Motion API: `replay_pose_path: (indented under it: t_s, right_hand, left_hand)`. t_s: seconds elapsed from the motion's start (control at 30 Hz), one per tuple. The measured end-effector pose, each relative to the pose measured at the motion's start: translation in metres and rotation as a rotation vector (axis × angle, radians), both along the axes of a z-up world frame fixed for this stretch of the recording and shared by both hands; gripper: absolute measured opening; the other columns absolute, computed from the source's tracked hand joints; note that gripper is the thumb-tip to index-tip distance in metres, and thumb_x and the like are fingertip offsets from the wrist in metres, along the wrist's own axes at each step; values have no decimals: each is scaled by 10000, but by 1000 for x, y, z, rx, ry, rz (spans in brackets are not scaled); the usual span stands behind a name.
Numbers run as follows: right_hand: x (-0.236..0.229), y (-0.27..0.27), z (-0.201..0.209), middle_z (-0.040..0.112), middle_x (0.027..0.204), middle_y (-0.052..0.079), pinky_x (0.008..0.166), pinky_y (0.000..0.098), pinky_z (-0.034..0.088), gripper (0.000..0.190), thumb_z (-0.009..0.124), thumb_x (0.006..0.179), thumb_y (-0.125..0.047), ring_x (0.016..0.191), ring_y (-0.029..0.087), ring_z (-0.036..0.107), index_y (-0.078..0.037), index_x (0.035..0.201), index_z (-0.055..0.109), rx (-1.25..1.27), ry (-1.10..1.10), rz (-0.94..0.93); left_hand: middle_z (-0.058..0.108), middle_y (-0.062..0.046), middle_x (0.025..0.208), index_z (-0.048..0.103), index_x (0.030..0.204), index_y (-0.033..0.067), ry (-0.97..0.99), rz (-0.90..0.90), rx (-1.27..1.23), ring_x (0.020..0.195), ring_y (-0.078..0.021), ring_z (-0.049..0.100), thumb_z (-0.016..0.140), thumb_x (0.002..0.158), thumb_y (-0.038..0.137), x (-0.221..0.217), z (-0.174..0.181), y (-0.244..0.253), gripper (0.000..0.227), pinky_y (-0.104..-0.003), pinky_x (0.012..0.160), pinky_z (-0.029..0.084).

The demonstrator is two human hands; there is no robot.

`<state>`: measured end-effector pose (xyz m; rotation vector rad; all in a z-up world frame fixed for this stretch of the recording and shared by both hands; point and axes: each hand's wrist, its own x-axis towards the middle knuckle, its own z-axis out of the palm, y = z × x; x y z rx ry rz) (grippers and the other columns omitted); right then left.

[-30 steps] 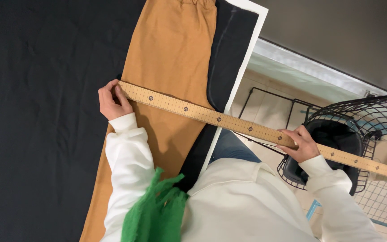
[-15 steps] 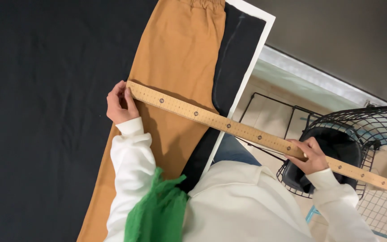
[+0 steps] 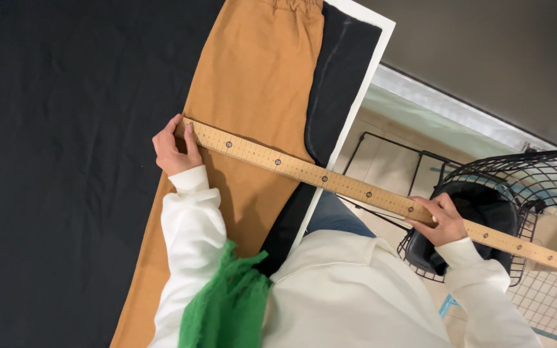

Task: Use a ruler and tailor's chalk to measure and mark cutting lines on a pair of pants on a workbench.

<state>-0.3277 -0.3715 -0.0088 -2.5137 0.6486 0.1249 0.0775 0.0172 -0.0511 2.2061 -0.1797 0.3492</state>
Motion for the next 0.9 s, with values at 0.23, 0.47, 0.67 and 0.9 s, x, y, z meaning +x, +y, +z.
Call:
replay_pose_path:
  t_s: [0.23, 0.47, 0.67, 0.9]
  right_hand:
    - [-1, 1, -1, 527, 933, 50, 720, 339, 527, 583, 896, 696, -270, 807, 210, 575, -207, 1249, 726, -1, -27, -9]
    - [-1, 0, -2, 519, 931, 47, 707, 331, 530, 596, 897, 693, -274, 793, 202, 564, -211, 1259, 725, 28, 1, -28]
    - [-4, -3, -6, 512, 927, 45, 714, 329, 528, 598, 892, 696, -282, 801, 197, 563, -212, 1265, 721, 24, -12, -6]
    - [1, -1, -1, 507, 913, 45, 711, 325, 525, 604, 897, 690, -280, 790, 195, 557, -218, 1265, 724, 18, -21, 4]
  left_hand:
    - [728, -117, 1091, 730, 1213, 68, -33, -26, 25, 1001, -256, 682, 778, 1015, 125, 1, -3, 0, 212, -350, 843, 587]
    - [727, -125, 1091, 739, 1210, 69, -2, -15, 22, 1000, -255, 685, 773, 1006, 119, 1, 1, -1, 213, -347, 837, 580]
    - [738, -113, 1087, 740, 1210, 72, -15, -24, 25, 997, -246, 685, 772, 1009, 111, 2, -4, 0, 207, -345, 846, 583]
    - [736, -114, 1094, 742, 1201, 62, -19, -17, 48, 1002, -251, 682, 776, 1002, 106, 2, -3, 0, 207, -347, 854, 582]
